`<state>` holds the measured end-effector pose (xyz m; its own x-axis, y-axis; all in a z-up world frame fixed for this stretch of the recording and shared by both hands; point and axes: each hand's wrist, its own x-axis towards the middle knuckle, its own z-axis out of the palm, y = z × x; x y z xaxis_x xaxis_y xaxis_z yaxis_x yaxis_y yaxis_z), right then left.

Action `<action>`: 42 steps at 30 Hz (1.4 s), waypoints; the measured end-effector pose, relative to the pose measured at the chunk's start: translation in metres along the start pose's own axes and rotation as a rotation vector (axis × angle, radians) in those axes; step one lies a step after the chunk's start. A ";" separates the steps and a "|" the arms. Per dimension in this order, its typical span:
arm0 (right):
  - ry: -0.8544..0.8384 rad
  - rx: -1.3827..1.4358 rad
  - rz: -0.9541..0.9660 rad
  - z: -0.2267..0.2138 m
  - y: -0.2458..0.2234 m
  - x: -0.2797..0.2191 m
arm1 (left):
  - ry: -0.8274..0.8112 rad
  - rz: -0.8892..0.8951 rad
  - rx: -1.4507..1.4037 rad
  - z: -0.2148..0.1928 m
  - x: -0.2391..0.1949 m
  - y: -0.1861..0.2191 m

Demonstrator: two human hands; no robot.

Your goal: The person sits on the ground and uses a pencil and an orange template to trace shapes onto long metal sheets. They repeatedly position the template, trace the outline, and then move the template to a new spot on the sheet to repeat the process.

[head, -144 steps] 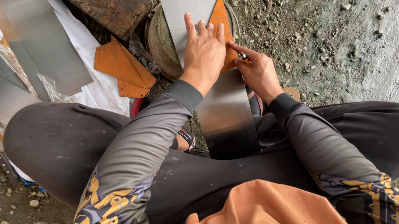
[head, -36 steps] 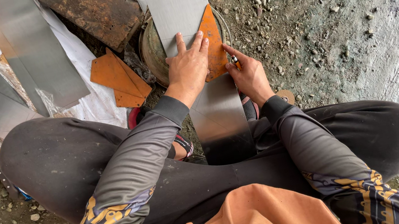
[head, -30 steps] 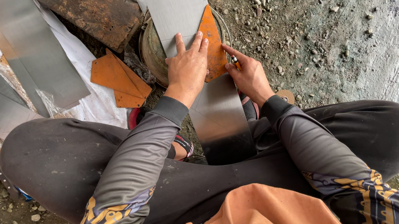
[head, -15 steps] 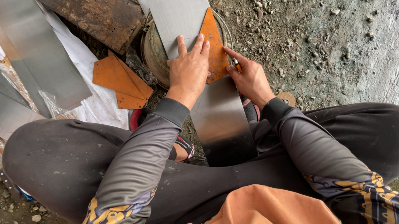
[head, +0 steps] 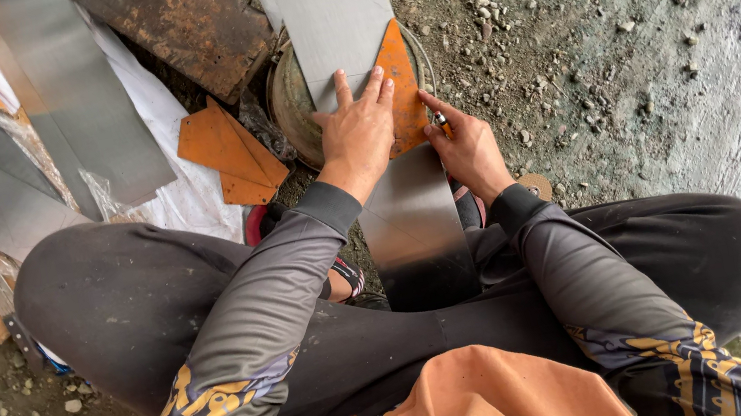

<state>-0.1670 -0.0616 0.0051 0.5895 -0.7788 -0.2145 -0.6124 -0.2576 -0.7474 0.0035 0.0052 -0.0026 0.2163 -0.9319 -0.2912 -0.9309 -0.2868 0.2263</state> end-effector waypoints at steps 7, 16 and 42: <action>0.005 0.068 0.089 0.001 0.007 -0.004 | -0.029 -0.042 0.120 -0.013 -0.002 0.011; 0.175 0.095 -0.066 0.010 0.032 -0.002 | 0.029 0.058 0.253 -0.011 0.000 0.010; 0.086 0.510 0.088 -0.030 -0.012 -0.057 | 0.112 0.072 0.268 0.006 0.013 0.010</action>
<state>-0.2092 -0.0315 0.0448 0.4883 -0.8349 -0.2541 -0.3110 0.1056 -0.9445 -0.0044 -0.0086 -0.0097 0.1642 -0.9707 -0.1754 -0.9863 -0.1641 -0.0153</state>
